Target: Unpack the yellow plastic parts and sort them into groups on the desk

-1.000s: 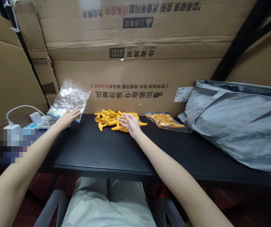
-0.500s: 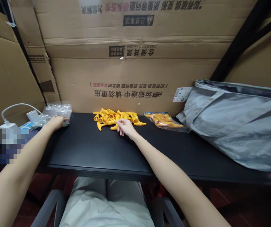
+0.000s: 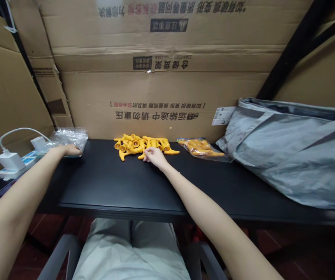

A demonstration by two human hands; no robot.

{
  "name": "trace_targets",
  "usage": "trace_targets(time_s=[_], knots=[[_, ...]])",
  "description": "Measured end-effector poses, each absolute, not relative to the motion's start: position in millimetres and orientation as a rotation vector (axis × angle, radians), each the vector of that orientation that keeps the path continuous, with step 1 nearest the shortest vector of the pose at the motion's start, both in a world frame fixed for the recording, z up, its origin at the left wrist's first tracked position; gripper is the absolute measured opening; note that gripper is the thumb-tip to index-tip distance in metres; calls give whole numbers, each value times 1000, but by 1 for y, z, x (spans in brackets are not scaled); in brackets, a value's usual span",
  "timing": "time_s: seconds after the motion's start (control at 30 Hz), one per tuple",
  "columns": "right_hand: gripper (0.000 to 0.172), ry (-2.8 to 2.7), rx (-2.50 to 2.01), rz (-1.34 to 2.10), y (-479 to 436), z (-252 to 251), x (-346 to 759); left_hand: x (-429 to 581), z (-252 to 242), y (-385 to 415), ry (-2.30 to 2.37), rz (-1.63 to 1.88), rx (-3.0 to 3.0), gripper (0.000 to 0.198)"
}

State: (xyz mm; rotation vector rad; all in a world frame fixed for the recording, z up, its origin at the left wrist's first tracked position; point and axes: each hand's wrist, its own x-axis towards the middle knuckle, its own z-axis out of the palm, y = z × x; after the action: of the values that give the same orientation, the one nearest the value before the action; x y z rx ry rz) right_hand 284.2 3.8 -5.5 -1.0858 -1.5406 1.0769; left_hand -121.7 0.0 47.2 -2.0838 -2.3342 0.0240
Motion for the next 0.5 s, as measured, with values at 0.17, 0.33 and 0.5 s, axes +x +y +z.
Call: trace_targets(time_s=[0.17,0.33,0.5], knots=[[19,-1575,-1115,1029,4,-6,284,-103,44,-2,-2413,259,-1989,38],[18,-1503,-1115,1155,-1,-1,283,-79,39,-8,-2273,175,-1952,47],[11,-1175,-1062,1302,1,11,291,-30,41,0,-2210,-244,-2101,51]])
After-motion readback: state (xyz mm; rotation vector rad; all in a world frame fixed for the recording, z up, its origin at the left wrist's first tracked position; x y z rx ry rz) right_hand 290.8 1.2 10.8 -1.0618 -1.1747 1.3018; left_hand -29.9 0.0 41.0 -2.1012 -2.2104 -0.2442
